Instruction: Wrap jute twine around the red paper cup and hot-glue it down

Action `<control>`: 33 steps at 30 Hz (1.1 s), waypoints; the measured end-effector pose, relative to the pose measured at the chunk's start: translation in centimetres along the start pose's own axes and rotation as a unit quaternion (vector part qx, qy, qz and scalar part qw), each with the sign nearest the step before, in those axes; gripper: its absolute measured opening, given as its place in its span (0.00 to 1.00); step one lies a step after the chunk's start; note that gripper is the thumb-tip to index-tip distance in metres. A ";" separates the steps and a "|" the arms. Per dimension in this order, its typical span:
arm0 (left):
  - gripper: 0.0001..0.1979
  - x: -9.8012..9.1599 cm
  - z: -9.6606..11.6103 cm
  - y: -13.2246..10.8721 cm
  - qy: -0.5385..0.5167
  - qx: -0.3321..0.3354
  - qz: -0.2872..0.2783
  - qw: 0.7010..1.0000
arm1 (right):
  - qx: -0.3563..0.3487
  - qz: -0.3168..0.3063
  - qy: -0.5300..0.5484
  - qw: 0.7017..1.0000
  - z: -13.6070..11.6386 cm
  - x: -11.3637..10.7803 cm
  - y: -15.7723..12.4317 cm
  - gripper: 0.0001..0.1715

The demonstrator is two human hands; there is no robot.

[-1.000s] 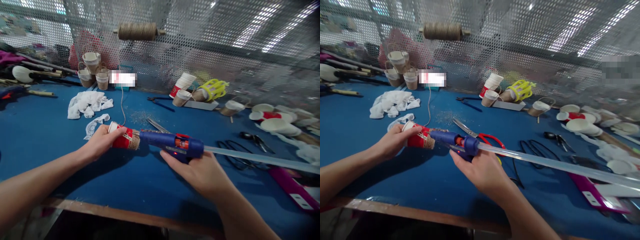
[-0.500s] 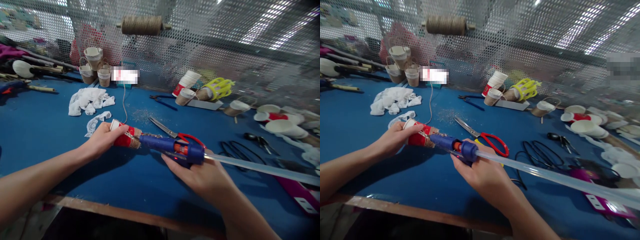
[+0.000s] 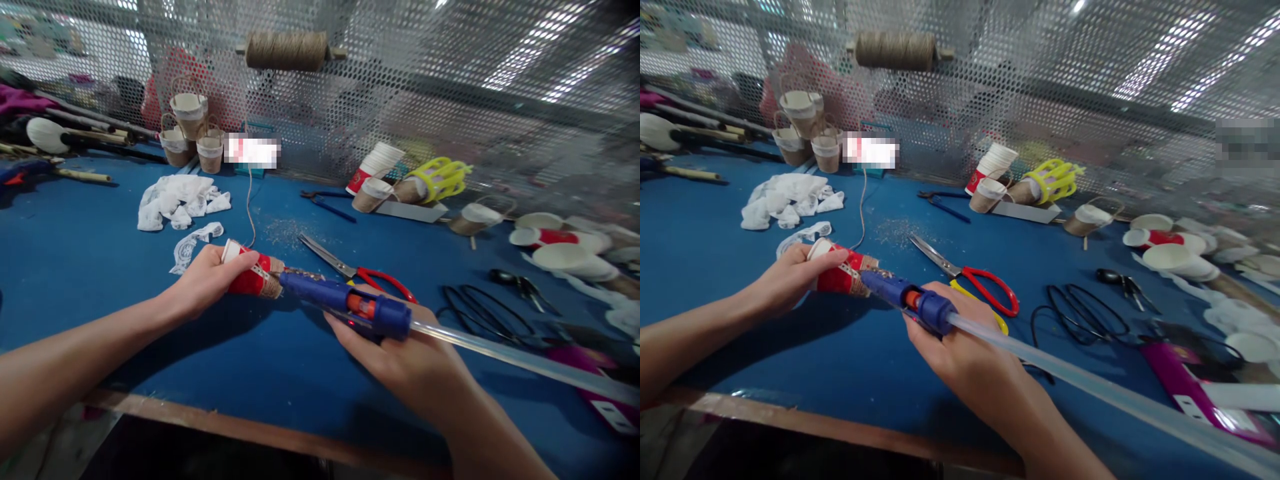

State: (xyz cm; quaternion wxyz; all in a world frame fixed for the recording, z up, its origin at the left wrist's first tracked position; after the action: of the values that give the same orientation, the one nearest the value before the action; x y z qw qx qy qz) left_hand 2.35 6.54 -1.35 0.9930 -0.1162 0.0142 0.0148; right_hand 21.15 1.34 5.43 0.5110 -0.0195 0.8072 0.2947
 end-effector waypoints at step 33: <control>0.13 0.2 -0.4 0.0 -0.022 -0.013 -0.007 1.000 | 0.001 -0.045 0.011 0.999 -0.2 -0.1 0.0 0.06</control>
State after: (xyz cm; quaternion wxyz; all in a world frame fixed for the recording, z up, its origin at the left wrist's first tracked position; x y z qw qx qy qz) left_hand 2.53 6.43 -1.72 0.9916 -0.1284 -0.0087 0.0107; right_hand 20.99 1.23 5.55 0.5152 -0.0583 0.8111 0.2708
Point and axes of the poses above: each hand's wrist, its own y-axis towards the middle knuckle, its own x-axis out of the palm, z = x × y, the point moved 6 cm from there along y, towards the middle knuckle, and after that the axes turned 9 degrees about z, right-handed, at the moved point
